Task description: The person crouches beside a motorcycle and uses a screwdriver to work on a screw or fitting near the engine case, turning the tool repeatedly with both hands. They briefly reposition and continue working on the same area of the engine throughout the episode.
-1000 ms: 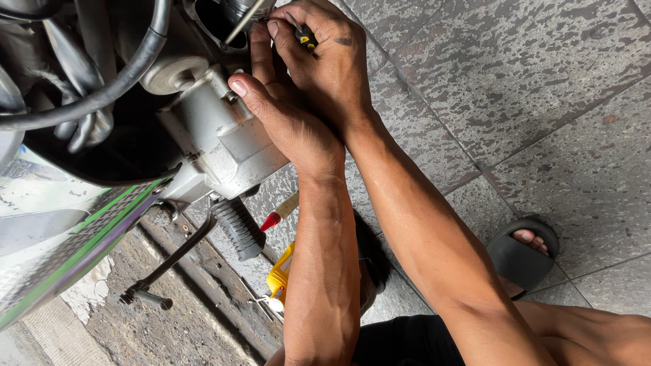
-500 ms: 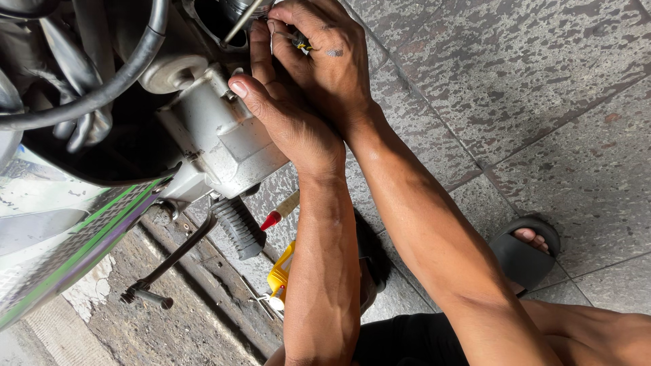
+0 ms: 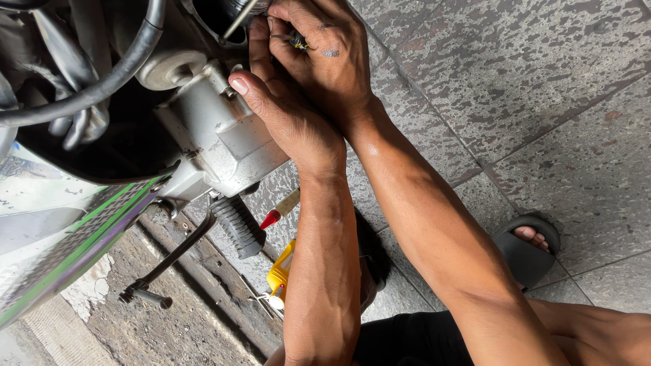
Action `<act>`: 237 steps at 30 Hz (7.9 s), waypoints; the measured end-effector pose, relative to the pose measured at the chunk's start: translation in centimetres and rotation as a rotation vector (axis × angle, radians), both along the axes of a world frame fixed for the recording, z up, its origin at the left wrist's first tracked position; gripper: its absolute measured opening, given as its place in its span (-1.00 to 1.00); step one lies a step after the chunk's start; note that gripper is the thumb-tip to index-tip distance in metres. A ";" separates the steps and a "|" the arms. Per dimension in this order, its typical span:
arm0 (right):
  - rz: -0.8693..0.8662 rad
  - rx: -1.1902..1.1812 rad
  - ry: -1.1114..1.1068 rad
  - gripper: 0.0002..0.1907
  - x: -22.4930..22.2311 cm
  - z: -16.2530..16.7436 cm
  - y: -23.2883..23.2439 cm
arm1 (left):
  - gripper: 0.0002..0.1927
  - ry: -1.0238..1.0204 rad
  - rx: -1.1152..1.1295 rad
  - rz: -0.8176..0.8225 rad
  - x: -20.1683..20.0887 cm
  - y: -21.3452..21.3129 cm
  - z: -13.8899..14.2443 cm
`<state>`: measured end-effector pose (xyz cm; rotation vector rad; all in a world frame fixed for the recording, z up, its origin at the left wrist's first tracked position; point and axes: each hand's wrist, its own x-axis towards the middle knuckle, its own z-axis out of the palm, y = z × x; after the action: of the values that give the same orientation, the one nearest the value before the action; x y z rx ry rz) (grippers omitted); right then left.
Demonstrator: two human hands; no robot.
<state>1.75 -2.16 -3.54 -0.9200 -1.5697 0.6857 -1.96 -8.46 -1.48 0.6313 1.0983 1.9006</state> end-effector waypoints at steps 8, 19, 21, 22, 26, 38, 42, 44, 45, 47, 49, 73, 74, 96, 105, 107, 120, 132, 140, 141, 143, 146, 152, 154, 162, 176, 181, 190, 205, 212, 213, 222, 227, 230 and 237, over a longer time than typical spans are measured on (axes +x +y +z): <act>0.030 -0.035 0.111 -0.84 0.0 0.1 -0.1 | -0.05 0.013 -0.032 -0.006 0.0 0.0 0.4; 0.060 -0.262 0.176 -0.87 0.1 0.2 -0.3 | 0.00 -0.061 -0.065 -0.018 -0.3 0.0 0.2; 0.073 -0.466 0.139 -0.76 0.9 0.6 -0.7 | -0.02 -0.056 -0.057 -0.001 -0.3 0.1 -0.2; 0.083 -0.570 0.120 -0.70 1.3 0.8 -1.1 | -0.02 -0.054 -0.053 0.010 -0.3 0.1 -0.4; 0.202 -0.566 0.059 -0.63 3.6 1.5 -2.2 | -0.01 0.103 -0.058 0.029 -0.7 0.0 -0.8; 0.141 -0.694 0.142 -0.72 1.9 2.8 -1.7 | -0.04 -0.100 -0.034 -0.025 -1.2 -0.5 -0.4; 0.169 -0.540 0.233 -0.71 0.9 1.5 -1.7 | -0.03 -0.131 -0.037 -0.025 -1.3 -0.5 -0.1; 0.171 -0.507 0.276 -0.71 0.7 1.0 -1.8 | -0.03 -0.161 -0.037 -0.036 -1.3 -0.5 0.1; 0.172 -0.506 0.292 -0.70 0.7 0.9 -2.0 | -0.04 -0.165 -0.029 -0.047 -1.2 -0.5 0.2; 0.172 -0.546 0.303 -0.70 0.5 1.0 -2.1 | -0.04 -0.164 -0.034 -0.051 -1.2 -0.5 0.4; 0.168 -0.625 0.290 -0.68 0.3 1.2 -2.0 | -0.02 -0.155 -0.056 -0.042 -1.1 -0.5 0.5; 0.032 -0.368 0.257 -0.92 -1.0 1.4 -0.3 | 0.04 -0.115 -0.008 -0.028 0.1 -0.1 1.6; 0.028 -0.355 0.254 -0.93 -0.9 1.4 -0.3 | 0.04 -0.113 -0.010 -0.026 0.1 -0.1 1.6; 0.119 -0.637 0.451 -0.86 -0.9 2.3 -0.4 | 0.00 -0.054 -0.024 0.018 -0.1 -0.1 1.1; 0.151 -0.740 0.537 -0.84 -1.3 1.7 -0.1 | -0.04 -0.047 -0.021 0.020 -0.2 -0.4 0.7; 0.159 -0.770 0.545 -0.83 -1.3 1.7 -0.1 | -0.04 -0.035 -0.023 0.029 -0.1 -0.3 0.7; 0.143 -0.878 0.499 -0.77 -1.4 1.5 0.5 | -0.04 -0.023 -0.011 0.015 -0.4 -0.1 0.5; 0.317 -0.929 0.702 -0.76 -0.2 1.8 -0.2 | -0.06 -0.092 0.043 -0.017 -0.3 -0.4 0.3; 0.371 -1.037 0.722 -0.70 2.6 2.7 -0.6 | 0.00 -0.019 -0.032 0.008 0.0 -0.1 0.3; 0.380 -0.983 0.708 -0.68 2.8 2.7 -0.8 | 0.00 -0.014 -0.035 0.016 0.0 -0.1 0.4; 0.353 -0.818 0.622 -0.69 2.9 2.5 -1.2 | 0.00 -0.033 -0.048 0.029 0.0 -0.2 0.5; 0.247 -0.605 0.400 -0.75 2.8 2.2 -1.5 | 0.01 -0.079 -0.059 0.030 -0.1 -0.4 0.5; 0.172 -0.719 0.198 -0.76 2.4 1.7 -1.0 | -0.01 -0.037 -0.018 0.016 -0.1 -0.5 0.2; 0.210 -0.734 0.281 -0.73 2.0 1.4 -0.9 | -0.01 -0.018 -0.011 0.013 -0.1 -0.6 0.2; 0.230 -0.446 0.284 -0.79 1.6 -0.8 -1.5 | -0.04 -0.140 0.025 -0.013 -0.2 -0.7 0.1; 0.245 -0.467 0.393 -0.85 0.8 -0.4 -1.3 | -0.02 -0.156 0.038 -0.054 -0.2 -0.6 0.3; 0.181 -0.361 0.280 -0.82 0.6 -0.2 -1.4 | -0.04 -0.192 0.019 -0.052 -0.1 -0.7 0.6; 0.109 -0.457 0.190 -0.78 -0.2 1.9 -1.1 | -0.05 -0.094 0.014 -0.050 -0.1 -0.9 0.6; 0.157 -0.402 0.132 -0.90 0.7 1.6 0.1 | -0.13 -0.017 0.002 0.075 0.7 0.4 -2.6; 0.196 -0.406 0.104 -0.86 1.0 0.7 1.5 | -0.17 0.101 -0.025 0.136 1.1 1.8 -2.6; 0.222 -0.381 0.098 -0.85 1.2 0.6 1.6 | -0.17 0.116 -0.034 0.133 1.1 1.7 -2.5; 0.268 -0.487 -0.085 -0.81 4.1 0.7 1.2 | -0.14 0.114 -0.044 0.126 1.4 1.5 -0.7; 0.384 -0.358 -0.046 -0.75 5.1 1.8 1.9 | -0.09 0.070 -0.085 0.108 1.8 1.1 -0.1; 0.387 -0.527 -0.055 -0.47 4.5 3.0 3.1 | -0.11 -0.002 -0.117 0.106 2.1 1.4 0.0; 0.428 -0.504 -0.456 -0.90 2.9 5.6 7.0 | -0.17 -0.006 -0.125 0.202 2.2 2.5 1.6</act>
<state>4.60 4.89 2.04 -1.1760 -2.0772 1.2831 0.29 -5.96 0.09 0.4583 1.3071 1.9825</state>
